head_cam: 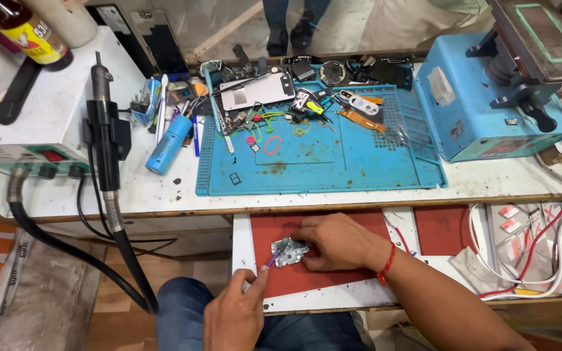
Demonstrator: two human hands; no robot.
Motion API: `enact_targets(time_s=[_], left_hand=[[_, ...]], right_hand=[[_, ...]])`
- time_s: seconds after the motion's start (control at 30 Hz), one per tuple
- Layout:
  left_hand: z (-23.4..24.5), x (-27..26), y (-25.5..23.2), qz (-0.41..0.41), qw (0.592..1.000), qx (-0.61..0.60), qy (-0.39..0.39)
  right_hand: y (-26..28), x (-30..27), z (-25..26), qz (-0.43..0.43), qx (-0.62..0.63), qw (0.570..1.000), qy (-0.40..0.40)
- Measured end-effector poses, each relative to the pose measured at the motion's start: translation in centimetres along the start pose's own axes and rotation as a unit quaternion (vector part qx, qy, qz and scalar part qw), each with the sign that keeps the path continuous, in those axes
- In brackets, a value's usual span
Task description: The person sits on the floor and uses a small brush to clean a circuit board placed on a red mat. The person repeatedly brushes the surface of the board, occasionally repositioning it, and continues the cleaning action throughout the clip.
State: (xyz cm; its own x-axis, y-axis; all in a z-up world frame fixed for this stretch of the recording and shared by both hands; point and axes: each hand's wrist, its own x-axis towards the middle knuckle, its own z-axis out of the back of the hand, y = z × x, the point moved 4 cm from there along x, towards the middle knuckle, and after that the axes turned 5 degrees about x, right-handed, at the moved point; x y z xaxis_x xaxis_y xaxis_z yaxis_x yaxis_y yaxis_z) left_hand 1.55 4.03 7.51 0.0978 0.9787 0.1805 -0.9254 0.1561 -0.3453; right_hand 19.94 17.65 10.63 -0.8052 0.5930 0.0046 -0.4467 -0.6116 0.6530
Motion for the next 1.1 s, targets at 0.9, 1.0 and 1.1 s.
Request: enact_targets(time_s=[0.9, 1.0, 1.1], left_hand=[[-7.2, -3.6, 5.9, -0.051, 0.996, -0.044, -0.059], [-10.1, -5.6, 8.5, -0.039, 0.997, -0.043, -0.054], [-13.0, -6.2, 10.1, -0.019, 0.996, -0.050, -0.069]], right_hand=[[-1.0, -0.7, -0.7, 0.002, -0.011, 1.000, 0.005], [-1.0, -0.8, -1.2, 0.008, 0.002, 1.000, 0.002], [-1.3, -0.9, -1.0, -0.001, 0.003, 1.000, 0.003]])
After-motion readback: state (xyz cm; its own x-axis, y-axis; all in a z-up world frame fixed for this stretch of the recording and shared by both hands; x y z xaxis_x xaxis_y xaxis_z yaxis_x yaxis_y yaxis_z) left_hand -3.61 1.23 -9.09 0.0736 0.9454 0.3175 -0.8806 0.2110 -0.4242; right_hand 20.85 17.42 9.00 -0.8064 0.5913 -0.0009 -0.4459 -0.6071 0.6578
